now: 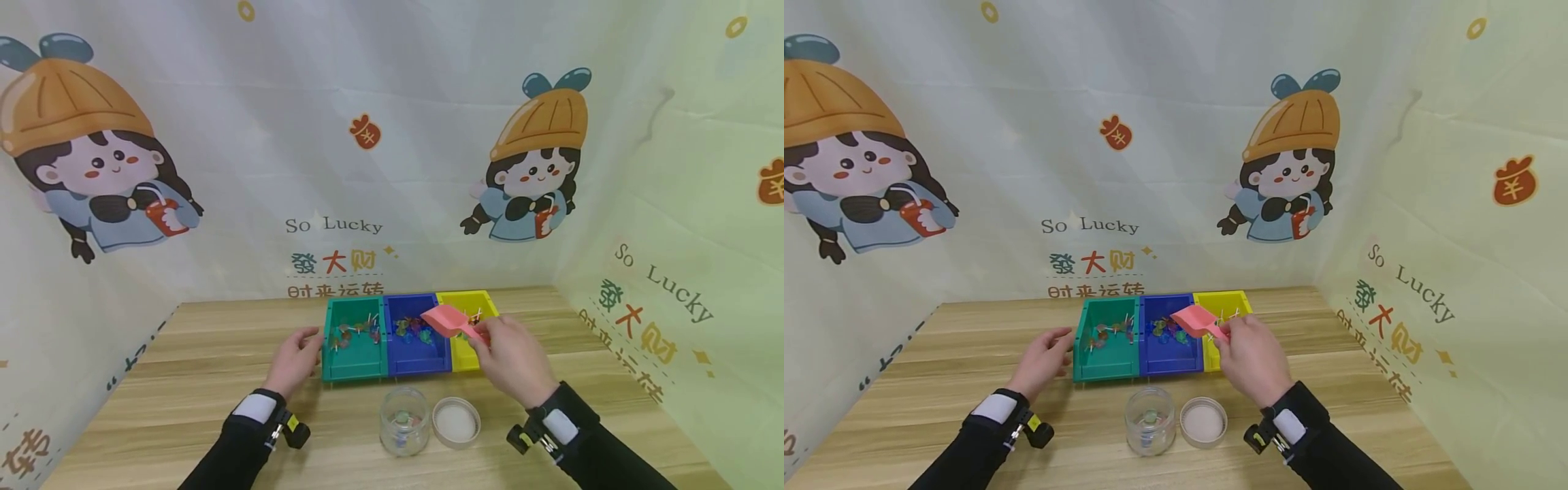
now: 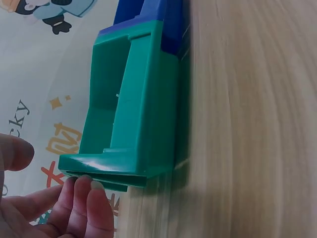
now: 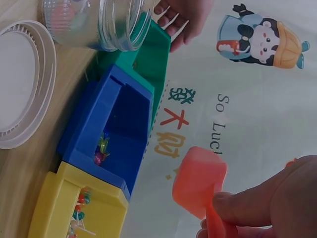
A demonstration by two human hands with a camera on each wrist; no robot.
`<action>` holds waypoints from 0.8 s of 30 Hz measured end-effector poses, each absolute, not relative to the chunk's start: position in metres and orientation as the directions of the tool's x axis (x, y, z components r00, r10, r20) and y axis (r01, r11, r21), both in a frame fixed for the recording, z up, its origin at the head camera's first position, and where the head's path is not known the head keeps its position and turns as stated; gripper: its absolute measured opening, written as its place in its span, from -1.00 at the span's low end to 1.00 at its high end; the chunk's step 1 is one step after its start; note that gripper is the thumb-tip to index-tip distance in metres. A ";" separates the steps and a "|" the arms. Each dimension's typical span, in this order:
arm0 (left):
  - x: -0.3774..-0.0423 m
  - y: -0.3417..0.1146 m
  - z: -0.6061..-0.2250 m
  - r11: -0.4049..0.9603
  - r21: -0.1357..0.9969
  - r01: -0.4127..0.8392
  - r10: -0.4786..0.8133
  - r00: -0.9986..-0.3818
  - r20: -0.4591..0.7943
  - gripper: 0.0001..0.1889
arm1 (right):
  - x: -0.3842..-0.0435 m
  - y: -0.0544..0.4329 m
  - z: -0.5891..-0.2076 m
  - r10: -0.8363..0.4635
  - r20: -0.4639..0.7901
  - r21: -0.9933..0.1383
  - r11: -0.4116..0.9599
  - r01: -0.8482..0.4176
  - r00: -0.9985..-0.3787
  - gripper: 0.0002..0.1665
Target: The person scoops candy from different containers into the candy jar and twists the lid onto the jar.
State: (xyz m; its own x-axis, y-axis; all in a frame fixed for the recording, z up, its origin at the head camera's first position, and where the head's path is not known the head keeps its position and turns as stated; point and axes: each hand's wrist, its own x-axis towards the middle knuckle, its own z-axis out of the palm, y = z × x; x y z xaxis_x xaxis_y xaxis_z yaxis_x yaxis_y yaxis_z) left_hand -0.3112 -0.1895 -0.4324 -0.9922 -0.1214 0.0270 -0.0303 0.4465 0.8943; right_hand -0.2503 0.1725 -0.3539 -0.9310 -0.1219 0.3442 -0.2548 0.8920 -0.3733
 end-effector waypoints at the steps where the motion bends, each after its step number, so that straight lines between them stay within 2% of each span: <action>1: -0.314 -0.189 -0.432 0.457 0.889 -0.041 -0.122 -0.992 0.017 -0.41 | -0.251 0.171 -0.354 -0.125 0.338 -0.374 0.891 -0.255 -0.933 -0.66; 8: -0.331 -0.184 -0.437 0.534 0.844 -0.048 -0.130 -0.991 0.026 -0.42 | -0.260 0.163 -0.357 -0.159 0.316 -0.346 0.899 -0.269 -0.935 -0.73; 14: -0.329 -0.181 -0.436 0.578 0.816 -0.007 -0.107 -0.992 0.067 -0.51 | -0.266 0.156 -0.358 -0.168 0.300 -0.342 0.900 -0.271 -0.939 -0.75; 24: -0.326 -0.179 -0.434 0.537 0.842 -0.042 -0.101 -0.995 0.015 -0.50 | -0.276 0.145 -0.361 -0.195 0.234 -0.304 0.916 -0.262 -0.953 -0.79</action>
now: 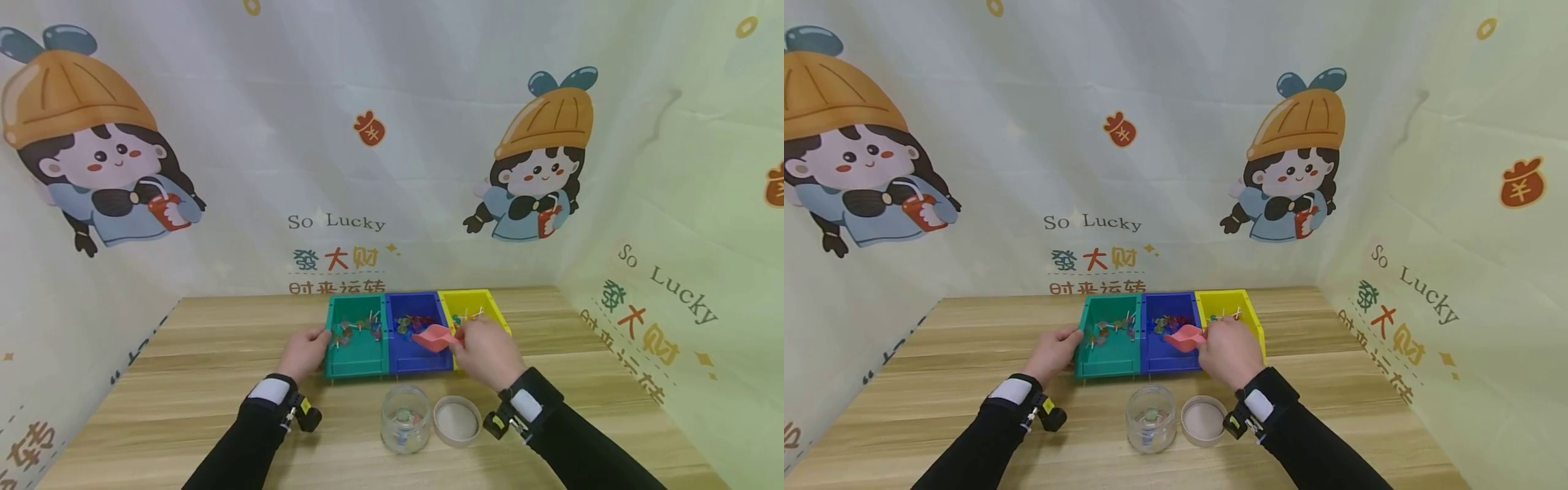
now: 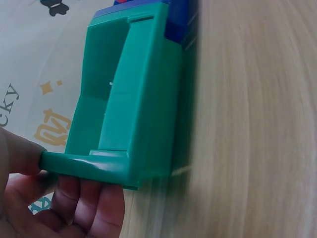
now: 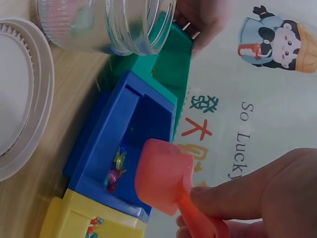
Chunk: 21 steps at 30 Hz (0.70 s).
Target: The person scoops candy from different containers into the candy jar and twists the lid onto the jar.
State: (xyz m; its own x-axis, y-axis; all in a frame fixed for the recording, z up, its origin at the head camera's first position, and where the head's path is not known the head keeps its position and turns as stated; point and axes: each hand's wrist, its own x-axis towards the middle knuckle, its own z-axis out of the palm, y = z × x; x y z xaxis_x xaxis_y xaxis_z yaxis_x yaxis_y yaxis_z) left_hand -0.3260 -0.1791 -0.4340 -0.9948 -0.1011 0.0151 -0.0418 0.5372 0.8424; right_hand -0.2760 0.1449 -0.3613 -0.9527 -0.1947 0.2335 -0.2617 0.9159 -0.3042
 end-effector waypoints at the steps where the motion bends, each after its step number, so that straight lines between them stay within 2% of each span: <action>1: -0.326 -0.179 -0.434 0.535 0.843 -0.048 -0.105 -0.994 0.010 -0.50 | -0.278 0.143 -0.362 -0.197 0.222 -0.306 0.916 -0.260 -0.955 -0.79; 10: -0.328 -0.182 -0.435 0.466 0.881 -0.082 -0.100 -0.994 -0.040 -0.48 | -0.303 0.122 -0.361 -0.190 0.129 -0.311 0.924 -0.222 -0.973 -0.64; 16: -0.328 -0.182 -0.434 0.447 0.892 -0.075 -0.098 -0.995 -0.034 -0.49 | -0.315 0.110 -0.356 -0.120 0.031 -0.340 0.932 -0.123 -0.992 -0.65; 21: -0.328 -0.182 -0.433 0.435 0.897 -0.076 -0.097 -0.995 -0.037 -0.49 | -0.324 0.102 -0.355 -0.090 -0.005 -0.287 0.954 -0.085 -0.996 -0.70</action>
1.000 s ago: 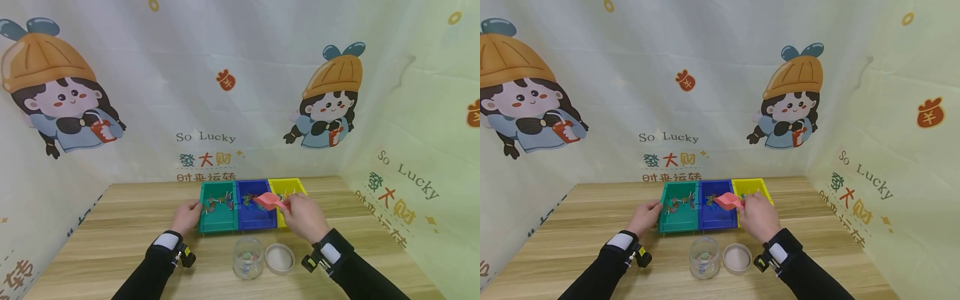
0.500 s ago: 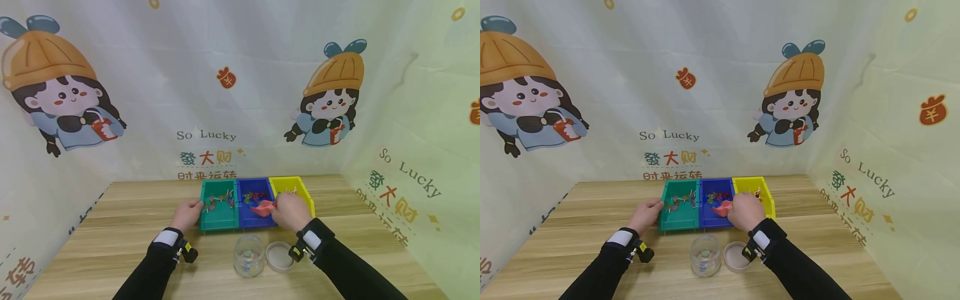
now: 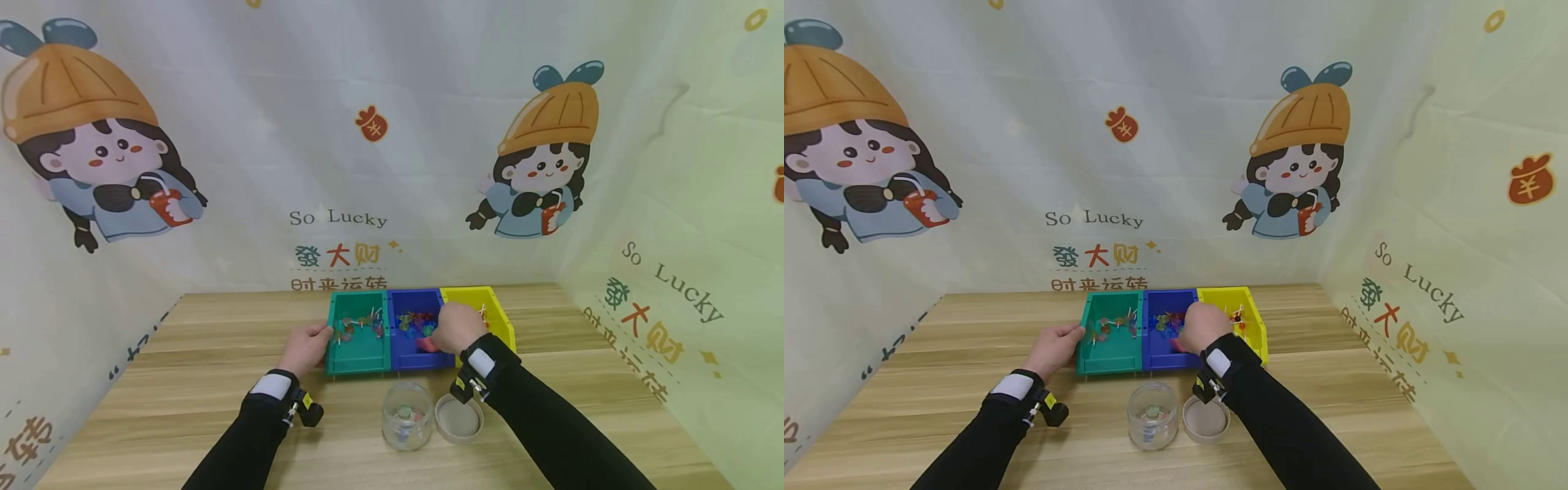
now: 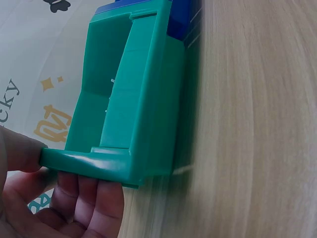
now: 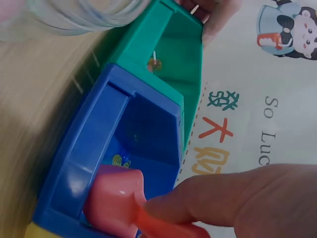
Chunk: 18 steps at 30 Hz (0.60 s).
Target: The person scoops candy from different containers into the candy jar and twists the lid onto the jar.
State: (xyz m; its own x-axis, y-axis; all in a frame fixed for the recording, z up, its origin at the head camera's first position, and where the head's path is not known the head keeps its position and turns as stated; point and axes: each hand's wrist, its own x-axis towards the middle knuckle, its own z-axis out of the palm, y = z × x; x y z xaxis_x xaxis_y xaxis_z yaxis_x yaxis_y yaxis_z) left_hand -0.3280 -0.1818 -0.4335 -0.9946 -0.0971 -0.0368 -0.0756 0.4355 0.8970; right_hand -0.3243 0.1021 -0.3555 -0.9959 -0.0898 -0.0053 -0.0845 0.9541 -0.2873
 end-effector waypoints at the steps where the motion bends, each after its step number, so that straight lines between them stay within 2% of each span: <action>1: -0.328 -0.182 -0.434 0.435 0.897 -0.076 -0.096 -0.995 -0.038 -0.49 | -0.326 0.101 -0.356 -0.084 -0.006 -0.277 0.958 -0.079 -0.996 -0.71; 9: -0.329 -0.181 -0.433 0.427 0.900 -0.091 -0.108 -0.993 -0.050 -0.50 | -0.338 0.097 -0.368 -0.049 0.036 -0.277 0.959 -0.057 -0.998 -0.58; 14: -0.329 -0.181 -0.434 0.418 0.904 -0.093 -0.110 -0.993 -0.052 -0.49 | -0.341 0.094 -0.372 -0.046 0.076 -0.245 0.967 -0.063 -0.996 -0.73; 18: -0.328 -0.181 -0.435 0.410 0.907 -0.099 -0.108 -0.992 -0.059 -0.49 | -0.342 0.089 -0.372 -0.021 0.073 -0.232 0.972 -0.038 -0.997 -0.77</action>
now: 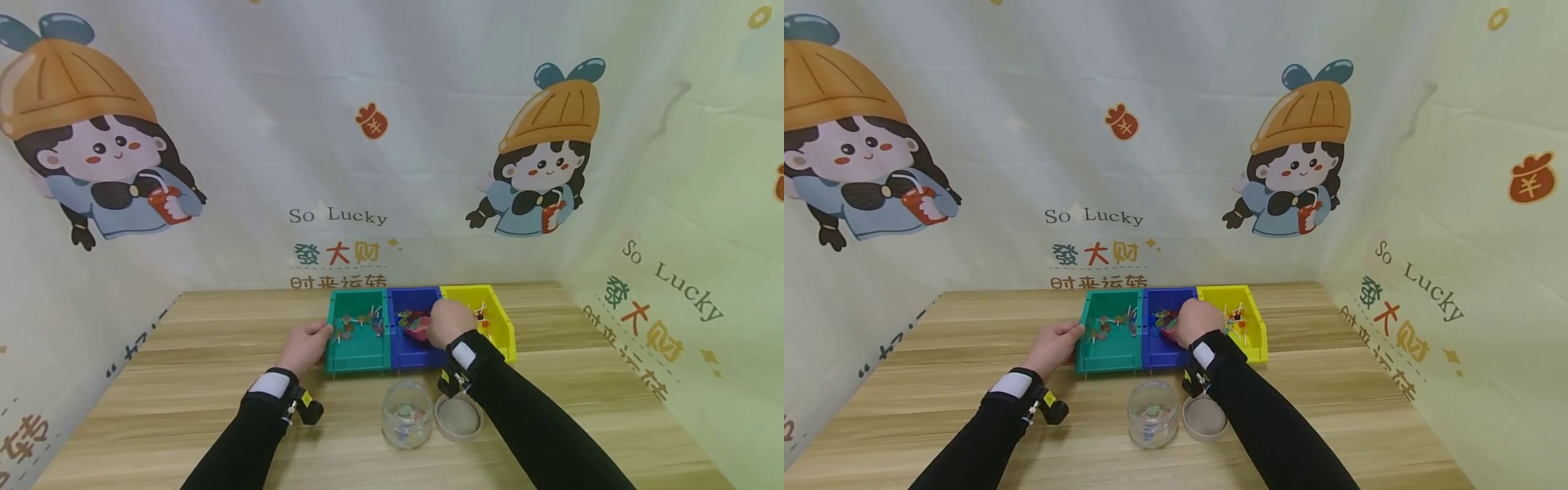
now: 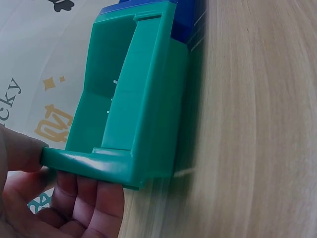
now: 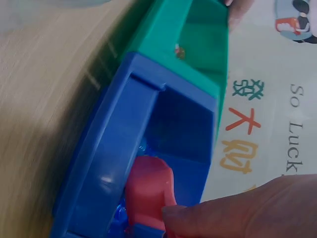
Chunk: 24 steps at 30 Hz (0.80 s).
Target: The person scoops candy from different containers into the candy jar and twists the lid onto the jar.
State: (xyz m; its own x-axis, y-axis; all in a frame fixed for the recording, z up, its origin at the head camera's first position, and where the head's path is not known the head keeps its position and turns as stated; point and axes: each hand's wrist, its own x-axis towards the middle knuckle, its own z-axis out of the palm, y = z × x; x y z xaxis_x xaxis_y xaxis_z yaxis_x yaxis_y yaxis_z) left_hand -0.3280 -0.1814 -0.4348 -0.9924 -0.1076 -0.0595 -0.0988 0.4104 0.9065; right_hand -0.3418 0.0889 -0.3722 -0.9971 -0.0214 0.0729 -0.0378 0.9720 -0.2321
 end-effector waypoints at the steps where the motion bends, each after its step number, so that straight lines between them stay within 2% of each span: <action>1: -0.328 -0.182 -0.435 0.409 0.907 -0.100 -0.108 -0.992 -0.060 -0.49 | -0.342 0.087 -0.372 -0.012 0.068 -0.233 0.972 -0.028 -0.998 -0.76; 6: -0.329 -0.182 -0.436 0.414 0.905 -0.098 -0.111 -0.992 -0.056 -0.50 | -0.347 0.081 -0.375 0.026 0.038 -0.227 0.974 0.016 -0.999 -0.74; 13: -0.330 -0.183 -0.436 0.422 0.903 -0.087 -0.094 -0.994 -0.052 -0.49 | -0.355 0.075 -0.375 -0.036 0.040 -0.144 0.989 -0.041 -0.999 -0.82; 15: -0.330 -0.183 -0.436 0.425 0.901 -0.085 -0.093 -0.994 -0.050 -0.50 | -0.356 0.073 -0.373 -0.032 0.024 -0.129 0.991 -0.034 -0.999 -0.80; 16: -0.330 -0.182 -0.437 0.424 0.902 -0.085 -0.094 -0.994 -0.049 -0.50 | -0.374 0.077 -0.389 -0.030 0.037 -0.119 0.992 -0.035 -0.999 -0.75; 17: -0.329 -0.182 -0.437 0.422 0.903 -0.084 -0.093 -0.994 -0.049 -0.50 | -0.374 0.077 -0.388 -0.025 0.022 -0.118 0.993 -0.028 -0.999 -0.73; 22: -0.328 -0.182 -0.437 0.415 0.906 -0.088 -0.087 -0.995 -0.057 -0.49 | -0.370 0.076 -0.378 -0.041 -0.013 -0.143 0.989 -0.039 -0.999 -0.75; 23: -0.328 -0.182 -0.436 0.413 0.906 -0.089 -0.088 -0.994 -0.057 -0.49 | -0.350 0.071 -0.359 -0.046 -0.028 -0.150 0.988 -0.041 -0.999 -0.79; 24: -0.328 -0.182 -0.437 0.411 0.907 -0.089 -0.089 -0.994 -0.057 -0.49 | -0.349 0.071 -0.359 -0.050 -0.019 -0.156 0.987 -0.046 -0.999 -0.80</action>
State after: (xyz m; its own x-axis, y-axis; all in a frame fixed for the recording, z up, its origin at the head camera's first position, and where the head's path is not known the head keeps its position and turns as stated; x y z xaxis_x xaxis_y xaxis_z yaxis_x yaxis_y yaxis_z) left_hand -0.3278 -0.1824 -0.4367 -0.9944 -0.0895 -0.0571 -0.0891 0.4115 0.9070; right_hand -0.3486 0.0706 -0.3586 -0.9986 -0.0499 -0.0187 -0.0464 0.9866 -0.1562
